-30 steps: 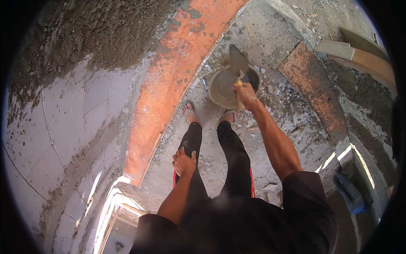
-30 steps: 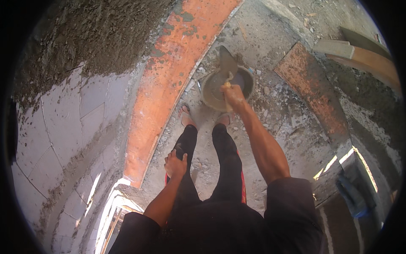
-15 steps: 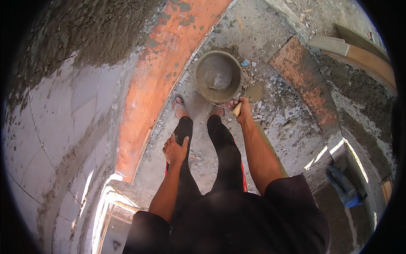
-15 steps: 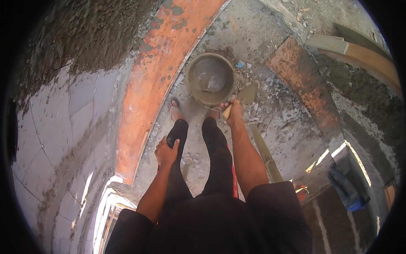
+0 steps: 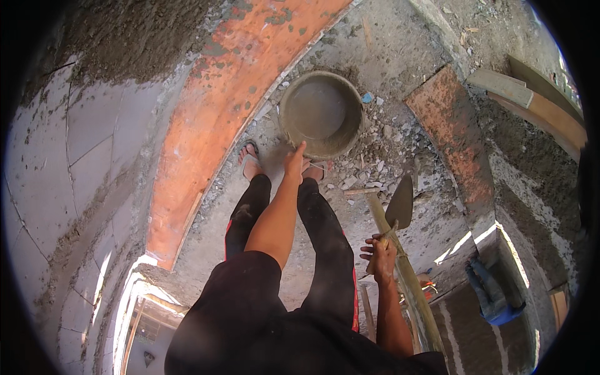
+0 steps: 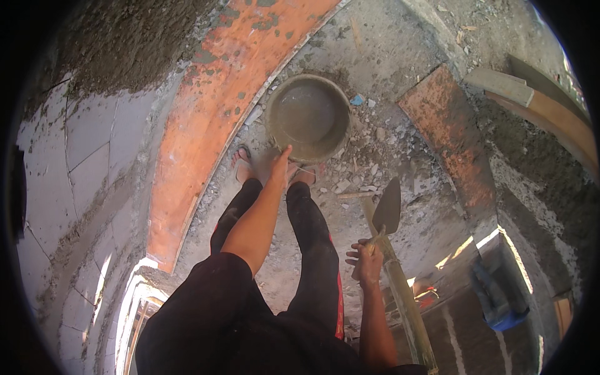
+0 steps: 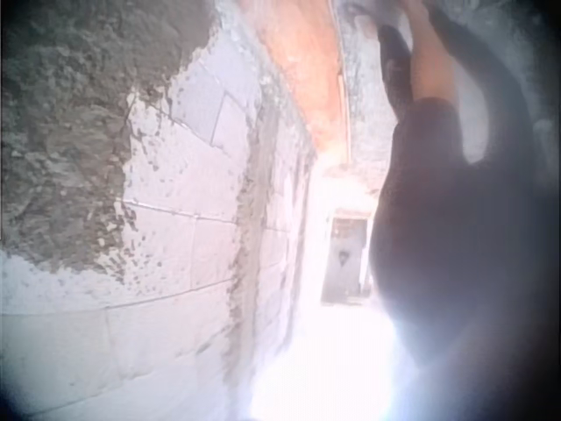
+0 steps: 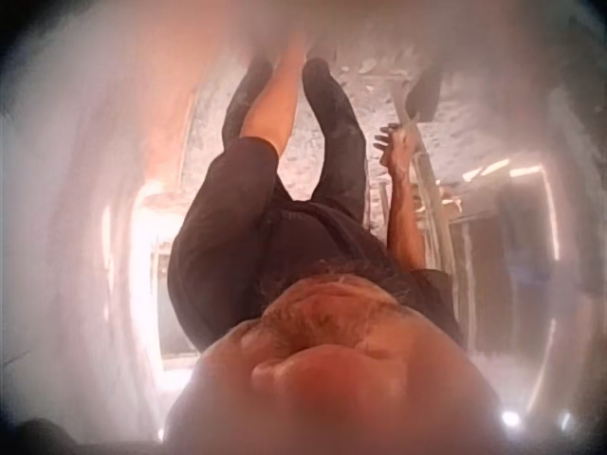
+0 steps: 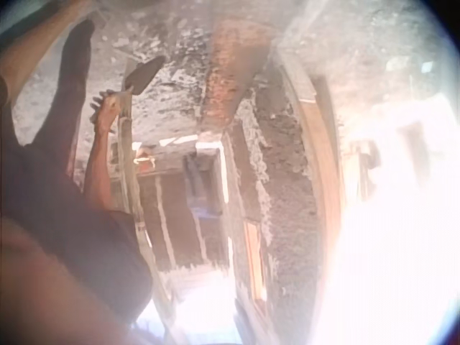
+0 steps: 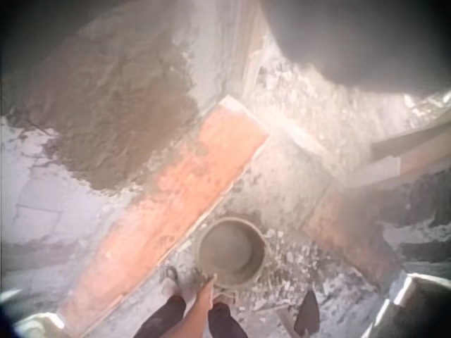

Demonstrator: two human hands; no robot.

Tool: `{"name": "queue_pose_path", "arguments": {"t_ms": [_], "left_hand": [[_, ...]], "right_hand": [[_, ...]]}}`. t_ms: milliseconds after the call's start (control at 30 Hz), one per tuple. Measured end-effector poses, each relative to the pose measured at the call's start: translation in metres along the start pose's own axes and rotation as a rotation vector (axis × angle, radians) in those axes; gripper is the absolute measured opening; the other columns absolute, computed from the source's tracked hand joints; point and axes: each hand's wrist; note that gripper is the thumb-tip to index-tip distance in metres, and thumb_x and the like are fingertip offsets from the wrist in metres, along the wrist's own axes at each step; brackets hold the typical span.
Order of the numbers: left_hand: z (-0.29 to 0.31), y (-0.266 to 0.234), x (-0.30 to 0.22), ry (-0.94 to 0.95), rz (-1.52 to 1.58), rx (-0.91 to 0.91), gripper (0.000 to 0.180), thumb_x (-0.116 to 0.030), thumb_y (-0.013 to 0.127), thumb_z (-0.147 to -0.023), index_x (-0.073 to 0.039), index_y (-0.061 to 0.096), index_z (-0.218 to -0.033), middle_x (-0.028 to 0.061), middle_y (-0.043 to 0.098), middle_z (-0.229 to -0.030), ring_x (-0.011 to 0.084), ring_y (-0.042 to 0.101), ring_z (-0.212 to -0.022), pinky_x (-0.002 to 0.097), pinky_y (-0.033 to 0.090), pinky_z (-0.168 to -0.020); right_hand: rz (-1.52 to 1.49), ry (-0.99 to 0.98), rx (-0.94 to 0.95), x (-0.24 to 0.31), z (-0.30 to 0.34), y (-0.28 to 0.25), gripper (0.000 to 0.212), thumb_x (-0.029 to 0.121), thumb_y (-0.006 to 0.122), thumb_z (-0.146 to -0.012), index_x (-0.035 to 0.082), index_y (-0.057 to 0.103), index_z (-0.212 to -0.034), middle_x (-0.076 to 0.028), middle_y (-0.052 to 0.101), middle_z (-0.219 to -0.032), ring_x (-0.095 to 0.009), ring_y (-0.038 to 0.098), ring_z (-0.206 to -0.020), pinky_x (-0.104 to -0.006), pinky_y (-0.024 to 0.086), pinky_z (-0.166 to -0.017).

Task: The person applies mortar to a concrete block wall using a trowel, scooping the mixture from a bucket.

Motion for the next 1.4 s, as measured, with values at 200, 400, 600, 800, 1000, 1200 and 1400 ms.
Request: {"name": "queue_pose_path", "arguments": {"t_ms": [200, 400, 600, 800, 1000, 1200, 1400], "left_hand": [[0.011, 0.029, -0.045, 0.343, -0.727, -0.269, 0.053, -0.044, 0.077, -0.077, 0.007, 0.065, -0.082, 0.0221, 0.069, -0.082, 0.0355, 0.068, -0.077, 0.0442, 0.052, -0.073], [0.037, 0.052, -0.093, 0.7, -0.841, -0.363, 0.034, -0.025, 0.071, -0.074, 0.008, 0.066, -0.082, 0.03, 0.067, -0.086, 0.0453, 0.066, -0.085, 0.0472, 0.052, -0.078], [0.203, -0.022, -0.127, 0.865, -0.968, -0.352, 0.024, -0.015, 0.068, -0.075, 0.006, 0.066, -0.085, 0.0294, 0.067, -0.088, 0.0456, 0.066, -0.084, 0.0468, 0.052, -0.076], [0.43, -0.118, -0.133, 0.92, -0.836, -0.309, 0.024, -0.015, 0.067, -0.076, 0.008, 0.064, -0.074, 0.0289, 0.06, -0.066, 0.0417, 0.065, -0.065, 0.045, 0.049, -0.062], [0.575, -0.218, -0.123, 0.852, -0.799, -0.514, 0.023, -0.014, 0.067, -0.076, 0.009, 0.064, -0.074, 0.0279, 0.061, -0.065, 0.0376, 0.065, -0.062, 0.0439, 0.049, -0.062], [0.626, -0.309, -0.08, 0.87, -0.649, -0.56, 0.021, -0.012, 0.065, -0.075, 0.009, 0.065, -0.077, 0.0253, 0.064, -0.065, 0.031, 0.065, -0.059, 0.0417, 0.049, -0.06], [0.606, -0.433, -0.011, 0.727, -0.426, -0.551, 0.022, -0.013, 0.066, -0.075, 0.008, 0.063, -0.072, 0.0252, 0.062, -0.064, 0.0326, 0.065, -0.059, 0.0415, 0.049, -0.061]], "right_hand": [[-0.04, 0.121, -0.017, -0.053, 0.04, -0.029, 0.028, 0.015, 0.056, -0.092, 0.0, 0.052, -0.115, -0.015, 0.064, -0.092, -0.024, 0.068, -0.068, -0.0338, 0.058, -0.056], [0.363, 0.054, 0.003, -0.047, 0.08, -0.042, 0.024, 0.014, 0.062, -0.085, 0.0, 0.059, -0.104, -0.014, 0.063, -0.077, -0.019, 0.066, -0.066, -0.0316, 0.052, -0.052], [1.155, -0.507, -0.022, 0.087, 0.135, -0.051, 0.037, 0.024, 0.069, -0.085, 0.006, 0.056, -0.114, -0.025, 0.067, -0.089, -0.045, 0.064, -0.084, -0.0528, 0.05, -0.073], [1.44, -1.14, 0.06, 0.227, 0.13, 0.067, 0.014, 0.014, 0.061, -0.082, 0.006, 0.068, -0.093, -0.018, 0.069, -0.078, -0.036, 0.069, -0.072, -0.0469, 0.055, -0.064], [1.595, -1.77, 0.488, 0.159, 0.269, 0.173, 0.015, 0.012, 0.061, -0.08, 0.007, 0.072, -0.088, -0.012, 0.071, -0.076, -0.027, 0.072, -0.07, -0.0378, 0.057, -0.062], [1.619, -1.717, 0.398, 0.141, 0.347, 0.218, 0.012, 0.013, 0.063, -0.078, 0.006, 0.073, -0.082, -0.012, 0.071, -0.075, -0.028, 0.072, -0.072, -0.0403, 0.057, -0.066], [1.864, -1.765, 0.781, 0.039, 0.431, 0.243, 0.018, 0.012, 0.059, -0.082, 0.006, 0.071, -0.094, -0.014, 0.071, -0.078, -0.03, 0.072, -0.077, -0.0412, 0.056, -0.068]]}}
Point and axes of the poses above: each hand's wrist, its own z-axis away from the middle knuckle, its own y-axis out of the palm, x = y × z
